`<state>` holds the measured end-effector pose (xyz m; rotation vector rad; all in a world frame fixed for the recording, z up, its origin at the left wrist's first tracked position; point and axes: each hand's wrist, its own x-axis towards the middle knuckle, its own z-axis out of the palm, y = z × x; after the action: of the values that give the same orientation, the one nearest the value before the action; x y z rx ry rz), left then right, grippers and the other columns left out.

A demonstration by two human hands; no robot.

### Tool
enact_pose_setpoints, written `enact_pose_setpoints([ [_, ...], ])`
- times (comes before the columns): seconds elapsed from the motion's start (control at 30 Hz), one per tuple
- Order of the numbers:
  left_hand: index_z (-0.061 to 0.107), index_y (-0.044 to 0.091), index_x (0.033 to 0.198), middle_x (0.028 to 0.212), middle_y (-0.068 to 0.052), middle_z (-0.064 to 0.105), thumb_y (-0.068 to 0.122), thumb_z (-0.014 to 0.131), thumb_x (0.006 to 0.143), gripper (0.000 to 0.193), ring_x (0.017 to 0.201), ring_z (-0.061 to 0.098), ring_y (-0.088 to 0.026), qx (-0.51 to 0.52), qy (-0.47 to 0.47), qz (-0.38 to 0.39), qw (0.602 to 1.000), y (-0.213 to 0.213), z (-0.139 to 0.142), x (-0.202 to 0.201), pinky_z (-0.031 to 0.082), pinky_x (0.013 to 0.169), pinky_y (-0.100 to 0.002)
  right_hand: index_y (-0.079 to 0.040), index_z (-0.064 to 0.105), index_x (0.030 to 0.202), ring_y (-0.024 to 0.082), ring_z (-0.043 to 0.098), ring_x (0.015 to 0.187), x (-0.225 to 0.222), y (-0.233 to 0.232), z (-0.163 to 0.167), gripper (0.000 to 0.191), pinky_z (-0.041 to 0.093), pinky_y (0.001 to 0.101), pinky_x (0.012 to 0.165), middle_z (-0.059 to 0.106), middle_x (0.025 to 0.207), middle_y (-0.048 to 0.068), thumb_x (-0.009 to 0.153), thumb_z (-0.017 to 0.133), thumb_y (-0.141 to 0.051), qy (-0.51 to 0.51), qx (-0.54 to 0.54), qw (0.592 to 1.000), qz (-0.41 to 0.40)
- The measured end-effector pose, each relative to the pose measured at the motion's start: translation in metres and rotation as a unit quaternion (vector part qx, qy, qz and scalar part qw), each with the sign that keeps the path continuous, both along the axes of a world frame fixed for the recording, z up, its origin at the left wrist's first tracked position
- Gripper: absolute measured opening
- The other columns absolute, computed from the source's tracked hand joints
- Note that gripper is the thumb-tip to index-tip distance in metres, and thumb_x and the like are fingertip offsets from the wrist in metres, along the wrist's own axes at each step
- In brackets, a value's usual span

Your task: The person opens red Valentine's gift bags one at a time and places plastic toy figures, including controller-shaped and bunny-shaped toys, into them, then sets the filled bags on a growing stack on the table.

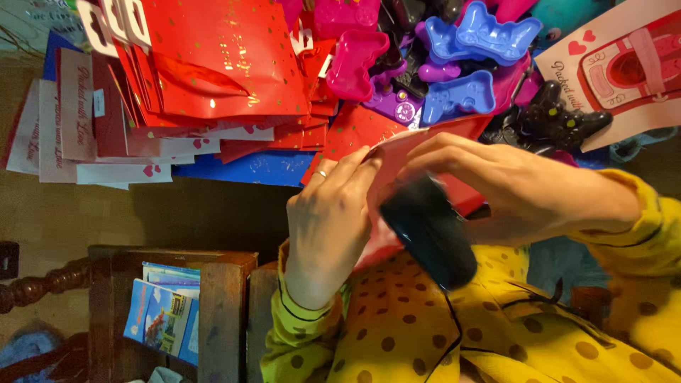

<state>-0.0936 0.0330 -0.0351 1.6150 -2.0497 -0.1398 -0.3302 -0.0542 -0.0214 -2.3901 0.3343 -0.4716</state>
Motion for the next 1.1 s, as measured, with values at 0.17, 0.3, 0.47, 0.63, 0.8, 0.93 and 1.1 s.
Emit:
enact_pose_setpoints([
  [0.17, 0.072, 0.008, 0.125, 0.128, -0.006, 0.073, -0.002, 0.062, 0.084, 0.043, 0.105, 0.070, -0.027, 0.011, -0.028, 0.011, 0.999, 0.004, 0.010, 0.009, 0.058, 0.083, -0.037, -0.007, 0.046, 0.143, 0.031, 0.069, 0.093, -0.005, 0.006, 0.015, 0.080, 0.056, 0.0397, 0.073, 0.061, 0.119, 0.012, 0.080, 0.068, -0.052, 0.353, -0.019, 0.935, -0.033],
  [0.3, 0.073, 0.009, 0.124, 0.128, -0.006, 0.073, -0.001, 0.064, 0.084, 0.042, 0.099, 0.070, -0.027, 0.001, -0.030, -0.026, 0.999, 0.005, 0.020, -0.002, 0.059, 0.080, -0.036, -0.008, 0.061, 0.112, 0.031, 0.072, 0.083, 0.012, 0.005, -0.001, 0.066, 0.059, 0.0398, 0.074, 0.071, 0.093, 0.010, 0.088, 0.066, -0.070, 0.506, -0.090, 0.857, -0.042],
  [0.47, 0.074, 0.008, 0.122, 0.126, -0.008, 0.073, 0.004, 0.066, 0.088, 0.036, 0.104, 0.070, -0.028, -0.035, -0.065, 0.004, 0.997, 0.012, 0.024, -0.042, 0.060, 0.075, -0.037, -0.010, 0.068, 0.109, 0.031, 0.071, 0.084, 0.045, 0.004, -0.037, 0.055, 0.058, 0.0416, 0.073, 0.072, 0.090, 0.011, 0.095, 0.058, -0.062, 0.591, -0.051, 0.805, 0.000],
  [0.63, 0.074, 0.008, 0.123, 0.129, -0.008, 0.072, 0.005, 0.066, 0.091, 0.033, 0.100, 0.069, -0.026, -0.051, -0.040, -0.022, 0.998, 0.005, 0.023, -0.040, 0.061, 0.075, -0.037, -0.011, 0.065, 0.116, 0.031, 0.071, 0.087, 0.059, 0.000, -0.064, 0.051, 0.058, 0.0420, 0.073, 0.070, 0.097, 0.011, 0.094, 0.057, -0.056, 0.614, -0.049, 0.788, 0.013],
  [0.8, 0.074, 0.009, 0.123, 0.128, -0.005, 0.073, 0.001, 0.064, 0.086, 0.040, 0.097, 0.068, -0.025, -0.050, -0.032, -0.014, 0.998, -0.002, 0.017, -0.027, 0.060, 0.070, -0.036, -0.013, 0.062, 0.123, 0.031, 0.071, 0.089, 0.059, 0.001, -0.081, 0.049, 0.058, 0.0424, 0.073, 0.069, 0.103, 0.011, 0.094, 0.057, -0.051, 0.613, -0.053, 0.788, 0.017],
  [0.93, 0.075, 0.011, 0.124, 0.128, -0.004, 0.073, 0.001, 0.064, 0.086, 0.041, 0.097, 0.068, -0.024, -0.041, -0.033, -0.015, 0.998, -0.002, 0.017, -0.025, 0.059, 0.069, -0.036, -0.014, 0.060, 0.129, 0.032, 0.070, 0.091, 0.058, 0.000, -0.083, 0.049, 0.058, 0.0428, 0.073, 0.067, 0.109, 0.010, 0.094, 0.057, -0.047, 0.613, -0.061, 0.788, 0.018],
  [1.1, 0.075, 0.011, 0.122, 0.129, -0.003, 0.073, 0.002, 0.064, 0.088, 0.037, 0.094, 0.067, -0.024, -0.030, -0.015, -0.034, 0.999, 0.000, 0.014, -0.025, 0.058, 0.071, -0.037, -0.016, 0.057, 0.137, 0.032, 0.070, 0.094, 0.060, 0.000, -0.066, 0.051, 0.059, 0.0432, 0.073, 0.066, 0.115, 0.010, 0.094, 0.057, -0.042, 0.596, -0.078, 0.799, 0.014],
])
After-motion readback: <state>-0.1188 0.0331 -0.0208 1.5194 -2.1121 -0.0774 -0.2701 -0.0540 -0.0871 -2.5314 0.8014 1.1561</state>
